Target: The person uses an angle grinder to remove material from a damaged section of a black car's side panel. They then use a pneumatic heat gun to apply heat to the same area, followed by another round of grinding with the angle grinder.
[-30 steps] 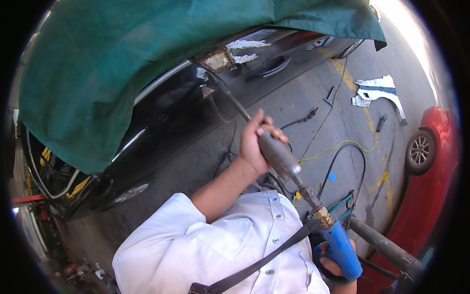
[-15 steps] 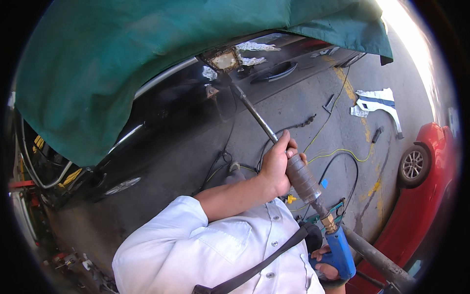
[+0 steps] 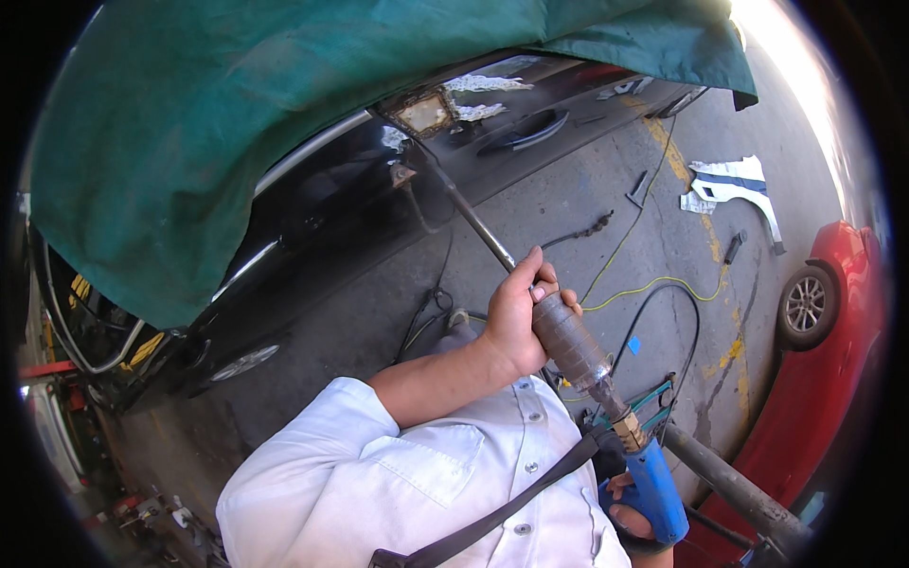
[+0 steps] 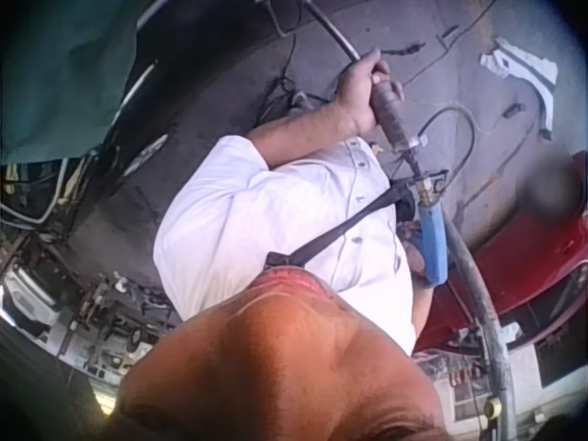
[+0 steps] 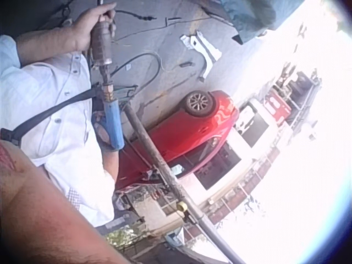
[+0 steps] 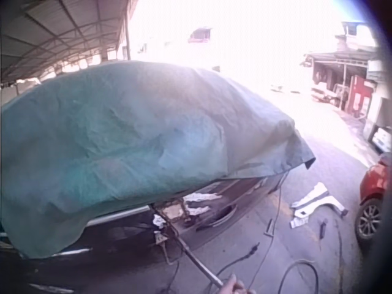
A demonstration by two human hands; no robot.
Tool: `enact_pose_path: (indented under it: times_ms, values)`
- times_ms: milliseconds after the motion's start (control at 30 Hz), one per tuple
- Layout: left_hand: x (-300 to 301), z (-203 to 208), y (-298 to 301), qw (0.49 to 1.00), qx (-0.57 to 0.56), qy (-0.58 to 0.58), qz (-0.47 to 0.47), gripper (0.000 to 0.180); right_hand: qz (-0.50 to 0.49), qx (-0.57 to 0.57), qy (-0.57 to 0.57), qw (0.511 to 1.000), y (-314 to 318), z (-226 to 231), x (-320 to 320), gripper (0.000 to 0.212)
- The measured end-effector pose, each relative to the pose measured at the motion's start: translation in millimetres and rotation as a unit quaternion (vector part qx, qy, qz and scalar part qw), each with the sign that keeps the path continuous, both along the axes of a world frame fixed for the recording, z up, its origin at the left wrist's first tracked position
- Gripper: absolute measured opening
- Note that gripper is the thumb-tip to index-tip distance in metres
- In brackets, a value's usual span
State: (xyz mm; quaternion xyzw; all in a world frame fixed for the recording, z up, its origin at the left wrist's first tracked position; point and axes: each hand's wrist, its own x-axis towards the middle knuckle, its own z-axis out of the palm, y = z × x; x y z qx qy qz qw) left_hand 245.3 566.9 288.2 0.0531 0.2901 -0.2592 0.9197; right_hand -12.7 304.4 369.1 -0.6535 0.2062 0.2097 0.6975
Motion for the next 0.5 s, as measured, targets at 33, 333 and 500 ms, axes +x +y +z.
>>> enact_pose_path:
  times_ms: [33,333,500]
  values:
    - [0,0,1,1.000,-0.002,0.000,0.002,0.032,0.003,-0.002,-0.002,1.000,-1,1,0,0.067]
    - [-1,4,11,1.000,0.006,-0.014,0.006,0.033,0.024,-0.023,0.004,0.999,0,7,6,0.069]
    - [1,7,16,1.000,0.002,-0.015,0.004,0.033,0.030,-0.030,0.011,0.999,2,9,10,0.070]
